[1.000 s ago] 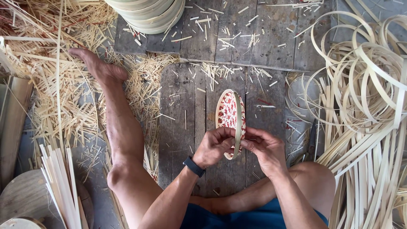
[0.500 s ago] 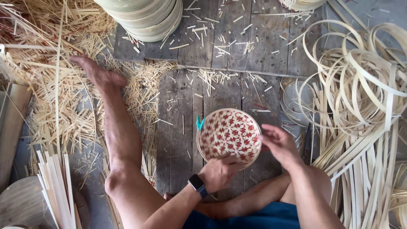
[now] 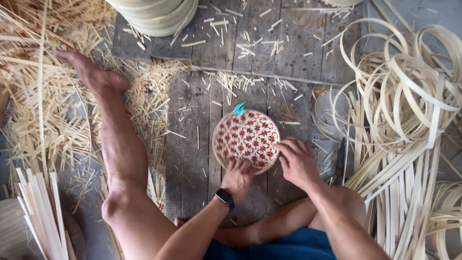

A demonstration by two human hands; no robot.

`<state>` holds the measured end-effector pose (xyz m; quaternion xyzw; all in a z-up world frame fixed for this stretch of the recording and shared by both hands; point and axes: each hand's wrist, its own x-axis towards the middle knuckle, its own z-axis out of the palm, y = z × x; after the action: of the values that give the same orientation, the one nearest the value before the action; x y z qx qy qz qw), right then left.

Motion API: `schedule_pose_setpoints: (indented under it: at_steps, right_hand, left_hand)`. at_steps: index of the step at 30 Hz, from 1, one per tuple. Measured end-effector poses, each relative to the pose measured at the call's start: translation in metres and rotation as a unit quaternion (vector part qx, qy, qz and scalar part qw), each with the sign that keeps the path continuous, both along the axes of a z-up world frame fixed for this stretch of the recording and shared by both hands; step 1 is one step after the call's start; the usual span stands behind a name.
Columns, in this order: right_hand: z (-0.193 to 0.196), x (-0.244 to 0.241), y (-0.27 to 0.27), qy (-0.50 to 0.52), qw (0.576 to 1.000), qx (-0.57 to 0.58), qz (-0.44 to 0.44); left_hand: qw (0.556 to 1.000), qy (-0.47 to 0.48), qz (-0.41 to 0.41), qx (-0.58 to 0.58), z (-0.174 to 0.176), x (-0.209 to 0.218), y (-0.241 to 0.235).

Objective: The person sits on the floor weaving a round bamboo tray, pressing and tucking thin bamboo strips into the red-and-white patterned weave and working the edge. They fit a bamboo rim hoop around the tray, flip and rotate it, and continue tightening the weave by hand.

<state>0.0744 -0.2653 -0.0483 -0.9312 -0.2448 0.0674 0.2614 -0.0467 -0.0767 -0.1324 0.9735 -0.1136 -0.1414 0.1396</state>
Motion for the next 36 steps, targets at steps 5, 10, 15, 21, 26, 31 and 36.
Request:
schedule_pose_setpoints:
  at_steps: [5,10,15,21,26,31,36]
  right_hand:
    - [-0.020,0.000,0.013,-0.025,0.939,-0.154,0.308]
    - [-0.029,0.001,0.020,0.104,0.947,-0.082,0.291]
    - [-0.039,0.007,0.025,0.184,0.944,-0.040,0.271]
    - [-0.031,0.005,0.024,0.182,0.945,-0.078,0.259]
    - [0.006,0.000,0.024,0.043,0.969,0.066,0.233]
    - [0.014,-0.002,0.019,-0.031,0.966,0.199,0.163]
    - [0.002,-0.005,0.015,-0.042,0.969,0.210,0.126]
  left_hand:
    - [0.997,0.017,-0.028,0.065,0.062,0.011,0.029]
    - [0.981,0.021,0.069,-0.180,0.011,0.006,0.027]
    - [0.962,0.013,0.112,-0.249,-0.003,0.016,0.028]
    - [0.967,0.077,0.102,-0.220,0.008,0.018,0.034]
    - [0.965,-0.124,-0.025,-0.230,0.026,0.026,0.055]
    - [0.915,-0.247,-0.059,-0.314,0.081,0.057,0.062]
    - [0.907,-0.281,-0.060,-0.308,0.084,0.062,0.061]
